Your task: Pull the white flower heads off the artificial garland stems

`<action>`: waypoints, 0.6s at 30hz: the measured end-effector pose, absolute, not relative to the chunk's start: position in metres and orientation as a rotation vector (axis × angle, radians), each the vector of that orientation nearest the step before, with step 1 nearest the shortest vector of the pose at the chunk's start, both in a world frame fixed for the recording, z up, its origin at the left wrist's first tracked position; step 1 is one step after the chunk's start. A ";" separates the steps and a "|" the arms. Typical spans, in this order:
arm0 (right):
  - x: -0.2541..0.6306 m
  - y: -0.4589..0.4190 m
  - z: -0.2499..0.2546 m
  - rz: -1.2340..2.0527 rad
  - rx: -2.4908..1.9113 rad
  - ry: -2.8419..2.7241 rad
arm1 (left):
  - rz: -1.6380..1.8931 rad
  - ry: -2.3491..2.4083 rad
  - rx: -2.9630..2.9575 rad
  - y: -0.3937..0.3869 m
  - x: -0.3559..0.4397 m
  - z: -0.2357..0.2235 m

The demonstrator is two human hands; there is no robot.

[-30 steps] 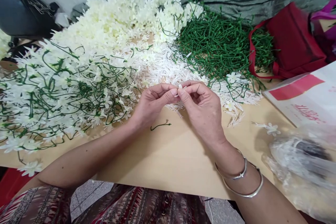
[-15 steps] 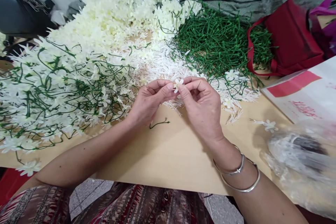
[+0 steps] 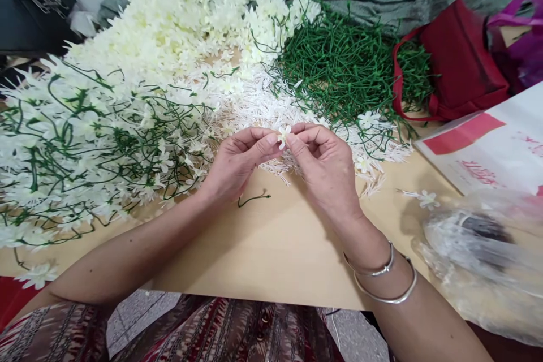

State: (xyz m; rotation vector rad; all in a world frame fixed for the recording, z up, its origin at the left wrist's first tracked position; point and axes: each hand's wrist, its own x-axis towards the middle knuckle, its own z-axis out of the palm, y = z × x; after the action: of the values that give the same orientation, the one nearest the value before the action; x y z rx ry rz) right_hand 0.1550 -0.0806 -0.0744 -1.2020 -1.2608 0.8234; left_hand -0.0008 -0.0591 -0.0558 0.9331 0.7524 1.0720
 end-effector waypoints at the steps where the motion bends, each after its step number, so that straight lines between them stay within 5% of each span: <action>1: 0.155 -0.081 -0.074 0.842 -1.177 -1.205 | 1.075 0.758 0.945 -0.059 -0.001 -0.056; 18: 0.144 -0.086 -0.056 0.706 -1.158 -1.140 | 1.083 0.749 1.080 -0.061 0.000 -0.053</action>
State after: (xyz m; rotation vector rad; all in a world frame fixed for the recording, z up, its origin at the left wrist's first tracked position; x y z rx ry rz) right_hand 0.1441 -0.0859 -0.0564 -1.1582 -1.1397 0.7060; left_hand -0.0001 -0.0606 -0.0526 1.0803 0.7493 1.0826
